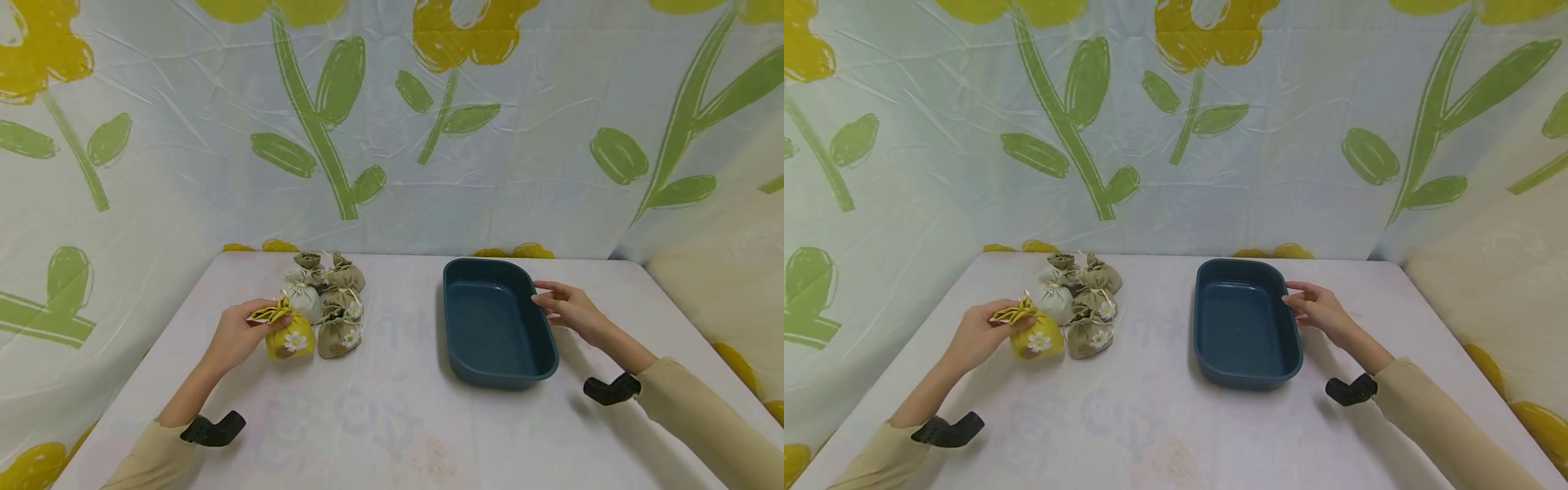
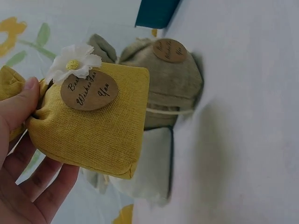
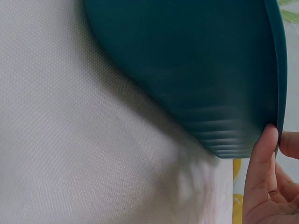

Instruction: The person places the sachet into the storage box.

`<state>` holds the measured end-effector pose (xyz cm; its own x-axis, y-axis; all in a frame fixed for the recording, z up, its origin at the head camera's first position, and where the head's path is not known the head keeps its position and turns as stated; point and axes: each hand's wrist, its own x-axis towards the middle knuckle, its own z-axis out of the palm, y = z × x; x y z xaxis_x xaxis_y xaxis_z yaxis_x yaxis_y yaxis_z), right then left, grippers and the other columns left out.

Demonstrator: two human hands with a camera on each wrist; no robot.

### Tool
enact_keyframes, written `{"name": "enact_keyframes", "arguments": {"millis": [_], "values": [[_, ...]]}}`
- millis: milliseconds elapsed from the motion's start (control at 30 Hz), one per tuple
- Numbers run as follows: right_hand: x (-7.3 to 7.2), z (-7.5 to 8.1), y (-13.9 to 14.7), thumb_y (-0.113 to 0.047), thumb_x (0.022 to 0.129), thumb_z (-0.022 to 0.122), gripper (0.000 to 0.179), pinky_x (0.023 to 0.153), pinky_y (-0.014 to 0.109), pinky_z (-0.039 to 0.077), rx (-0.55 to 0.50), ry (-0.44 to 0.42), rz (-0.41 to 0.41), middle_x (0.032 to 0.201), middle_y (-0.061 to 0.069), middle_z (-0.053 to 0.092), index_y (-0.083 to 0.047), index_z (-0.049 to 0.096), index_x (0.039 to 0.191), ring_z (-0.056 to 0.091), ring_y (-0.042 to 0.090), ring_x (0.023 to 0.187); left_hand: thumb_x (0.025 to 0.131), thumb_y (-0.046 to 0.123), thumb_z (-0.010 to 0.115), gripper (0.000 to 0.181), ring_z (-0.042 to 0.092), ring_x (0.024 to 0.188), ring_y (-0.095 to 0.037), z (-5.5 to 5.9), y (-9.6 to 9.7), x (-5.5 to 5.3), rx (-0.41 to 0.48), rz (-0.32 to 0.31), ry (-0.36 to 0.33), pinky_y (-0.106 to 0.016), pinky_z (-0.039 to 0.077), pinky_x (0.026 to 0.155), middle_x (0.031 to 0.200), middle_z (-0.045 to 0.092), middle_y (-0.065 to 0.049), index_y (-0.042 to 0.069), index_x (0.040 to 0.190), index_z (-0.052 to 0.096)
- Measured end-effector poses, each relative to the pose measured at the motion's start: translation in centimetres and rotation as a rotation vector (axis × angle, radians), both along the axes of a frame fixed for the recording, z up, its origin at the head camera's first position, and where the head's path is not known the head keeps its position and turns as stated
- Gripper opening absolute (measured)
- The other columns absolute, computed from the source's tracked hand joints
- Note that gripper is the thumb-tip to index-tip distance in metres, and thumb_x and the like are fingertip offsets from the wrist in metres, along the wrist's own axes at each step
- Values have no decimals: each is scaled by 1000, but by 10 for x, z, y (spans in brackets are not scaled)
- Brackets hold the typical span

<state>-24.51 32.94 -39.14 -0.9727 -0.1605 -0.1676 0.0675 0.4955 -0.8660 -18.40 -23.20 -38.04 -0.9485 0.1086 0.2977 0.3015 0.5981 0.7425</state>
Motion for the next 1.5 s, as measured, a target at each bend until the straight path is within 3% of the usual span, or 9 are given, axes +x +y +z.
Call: {"name": "enact_keyframes", "arguments": {"millis": [233, 433, 800, 1000, 1167, 1400, 1500], "values": [[2, 0, 0, -29, 99, 53, 66, 71, 20, 54, 0, 0, 1, 94, -12, 59, 6, 26, 148, 57, 2, 81, 82, 17, 77, 24, 61, 80, 3, 16, 14, 10, 32, -35, -8, -19, 54, 67, 98, 72, -12, 5, 102, 73], [1, 1, 0, -30, 99, 54, 66, 72, 21, 54, 4, 1, 0, 99, -6, 61, 5, 27, 148, 57, 3, 82, 82, 14, 76, 23, 62, 81, 2, 26, 28, 12, 76, -97, 15, -21, 55, 66, 97, 72, -11, 6, 103, 73], [0, 1, 0, -32, 99, 54, 67, 74, 20, 53, 18, -6, 0, 100, -6, 60, 5, 27, 148, 57, 2, 84, 81, 11, 76, 24, 63, 85, -1, 44, 62, 2, 108, -195, 25, -23, 56, 68, 102, 71, -11, 5, 104, 73], [0, 1, 0, -33, 98, 54, 68, 75, 21, 53, 16, -10, -2, 102, -4, 60, 4, 26, 148, 57, 2, 85, 80, 11, 77, 27, 66, 88, -9, 56, 88, -4, 142, -245, 31, -23, 57, 67, 105, 72, -12, 5, 106, 72], [1, 1, 0, -32, 99, 54, 67, 74, 21, 54, 13, -1, 1, 101, -4, 60, 4, 26, 148, 58, 3, 84, 81, 13, 77, 26, 67, 90, -17, 60, 111, -9, 135, -270, 37, -23, 56, 67, 105, 71, -11, 6, 106, 73], [1, -2, 1, -32, 99, 53, 67, 73, 21, 53, -1, -3, 4, 101, -4, 59, 4, 25, 148, 57, 2, 84, 82, 16, 76, 26, 68, 90, -18, 64, 141, -16, 140, -306, 37, -24, 56, 64, 105, 73, -9, 7, 106, 73], [1, -2, 2, -33, 99, 53, 68, 73, 21, 53, 4, 5, 4, 102, -5, 60, 4, 25, 149, 57, 2, 84, 82, 21, 76, 27, 67, 93, -17, 67, 153, -18, 135, -287, 27, -25, 55, 68, 106, 73, -6, 10, 107, 74]]}}
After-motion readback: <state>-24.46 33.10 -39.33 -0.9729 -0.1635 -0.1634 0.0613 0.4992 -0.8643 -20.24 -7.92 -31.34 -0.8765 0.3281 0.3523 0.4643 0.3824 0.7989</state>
